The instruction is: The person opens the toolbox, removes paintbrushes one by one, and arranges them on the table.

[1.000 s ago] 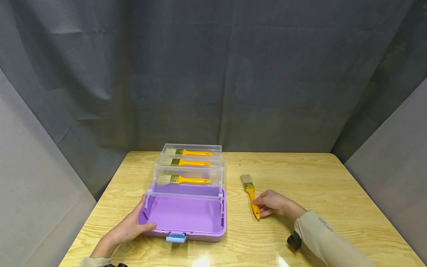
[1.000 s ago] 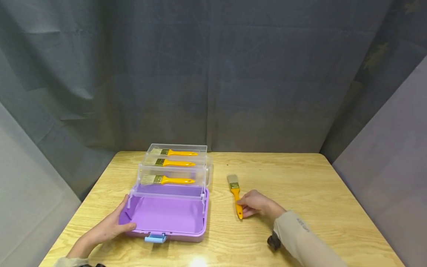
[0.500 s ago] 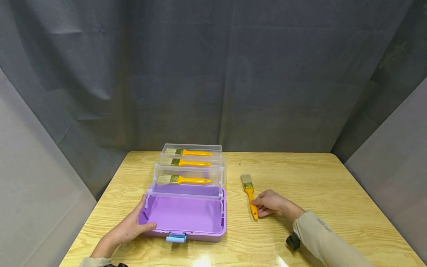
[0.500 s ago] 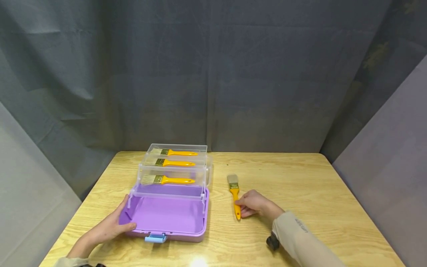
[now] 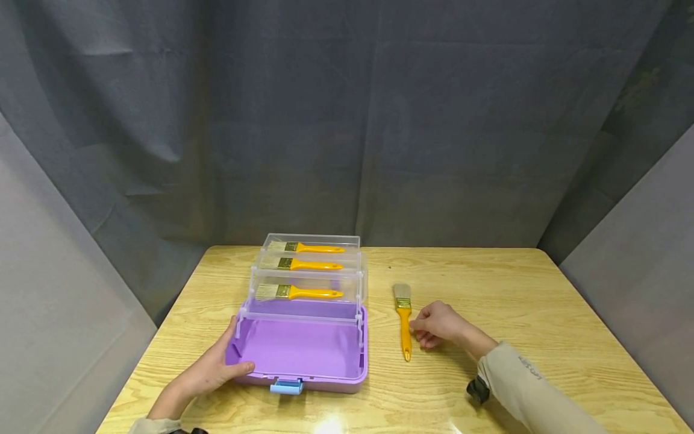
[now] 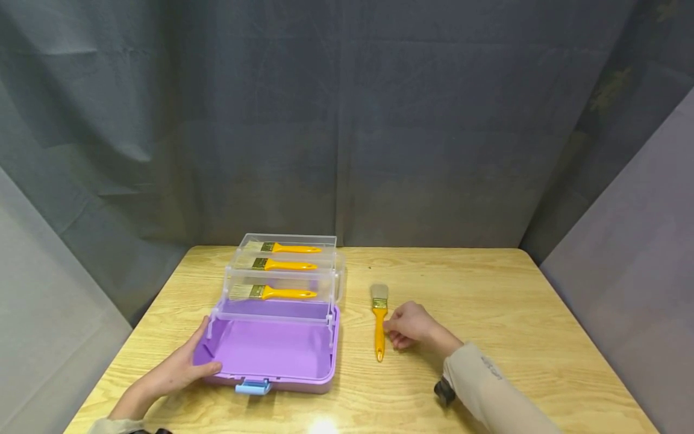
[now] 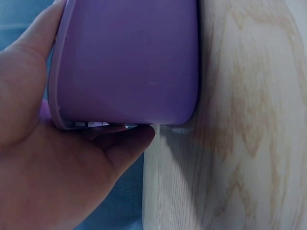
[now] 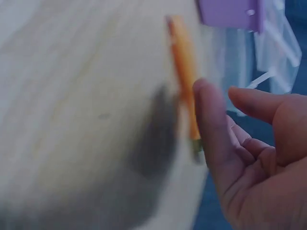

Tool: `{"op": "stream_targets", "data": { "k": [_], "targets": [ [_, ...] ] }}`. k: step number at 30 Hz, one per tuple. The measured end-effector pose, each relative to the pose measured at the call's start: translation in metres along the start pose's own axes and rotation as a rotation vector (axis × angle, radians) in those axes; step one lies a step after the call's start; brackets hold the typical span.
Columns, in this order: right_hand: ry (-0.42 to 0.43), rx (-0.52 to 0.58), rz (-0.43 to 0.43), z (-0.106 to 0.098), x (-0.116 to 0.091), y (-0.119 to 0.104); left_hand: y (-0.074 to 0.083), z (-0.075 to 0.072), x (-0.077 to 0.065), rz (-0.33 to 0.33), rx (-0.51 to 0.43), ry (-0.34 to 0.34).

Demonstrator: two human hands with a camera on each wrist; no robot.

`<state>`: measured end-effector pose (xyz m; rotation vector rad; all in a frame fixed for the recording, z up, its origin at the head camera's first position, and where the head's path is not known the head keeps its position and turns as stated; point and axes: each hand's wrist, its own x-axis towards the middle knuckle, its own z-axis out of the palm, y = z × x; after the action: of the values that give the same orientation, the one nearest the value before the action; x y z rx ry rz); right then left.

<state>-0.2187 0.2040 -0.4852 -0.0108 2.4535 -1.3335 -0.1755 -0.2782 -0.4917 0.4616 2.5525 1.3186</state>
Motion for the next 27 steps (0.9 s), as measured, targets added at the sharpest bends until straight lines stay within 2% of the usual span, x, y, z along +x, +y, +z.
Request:
{"op": "stream_targets", "data": {
  "k": [7, 10, 13, 17, 22, 27],
  "targets": [
    [0.031, -0.304, -0.279, -0.010, -0.011, -0.048, -0.001, 0.000, 0.000, 0.012, -0.001, 0.001],
    [0.067, -0.460, -0.413, -0.008, -0.013, -0.072, -0.001, 0.000, 0.000, 0.021, -0.009, -0.001],
    [0.095, -0.565, -0.520, -0.002, -0.012, -0.095, -0.001, -0.001, 0.000, 0.023, -0.003, 0.000],
    [0.075, -0.601, -0.603, 0.010, -0.009, -0.119, -0.002, -0.001, 0.000, 0.015, 0.002, -0.002],
    [0.054, -0.633, -0.701, 0.029, 0.001, -0.134, -0.003, -0.001, 0.000, -0.013, 0.010, -0.012],
    [0.065, -0.655, -0.729, 0.044, 0.015, -0.141, -0.003, -0.001, 0.001, -0.015, 0.013, -0.010]
  ]
}}
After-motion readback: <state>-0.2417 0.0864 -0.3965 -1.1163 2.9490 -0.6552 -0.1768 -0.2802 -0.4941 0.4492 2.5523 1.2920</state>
